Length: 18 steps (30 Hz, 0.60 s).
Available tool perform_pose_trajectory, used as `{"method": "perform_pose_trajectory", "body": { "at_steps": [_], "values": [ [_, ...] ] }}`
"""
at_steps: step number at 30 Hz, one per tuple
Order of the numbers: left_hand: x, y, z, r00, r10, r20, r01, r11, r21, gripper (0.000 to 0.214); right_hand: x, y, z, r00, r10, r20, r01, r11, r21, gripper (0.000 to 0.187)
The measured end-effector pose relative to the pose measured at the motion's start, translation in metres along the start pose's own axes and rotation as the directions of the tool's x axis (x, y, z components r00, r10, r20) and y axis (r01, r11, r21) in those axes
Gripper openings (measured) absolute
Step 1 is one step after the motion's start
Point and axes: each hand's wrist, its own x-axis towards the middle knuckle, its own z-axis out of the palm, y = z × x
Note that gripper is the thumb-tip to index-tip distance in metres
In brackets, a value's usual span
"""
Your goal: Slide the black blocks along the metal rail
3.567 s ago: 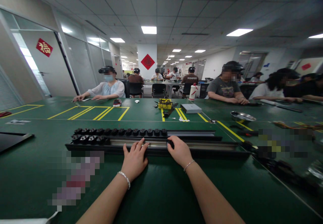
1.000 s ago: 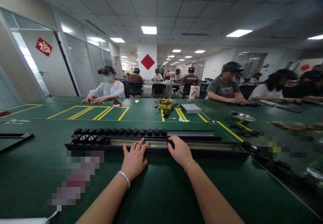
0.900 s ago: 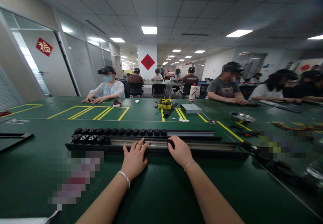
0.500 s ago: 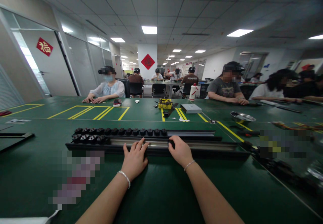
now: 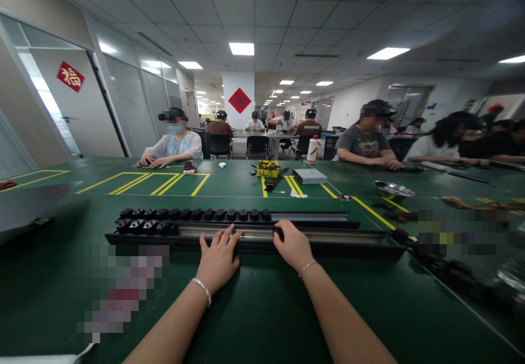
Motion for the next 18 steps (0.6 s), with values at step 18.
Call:
{"method": "perform_pose_trajectory", "body": {
  "at_steps": [18],
  "values": [
    [-0.0004, -0.0002, -0.0001, 1.000, 0.013, -0.020, -0.013, 1.000, -0.006, 0.056, -0.0004, 0.0038, 0.0030, 0.999, -0.036, -0.011, 0.036, 0.999, -0.033, 0.021]
  ]
}}
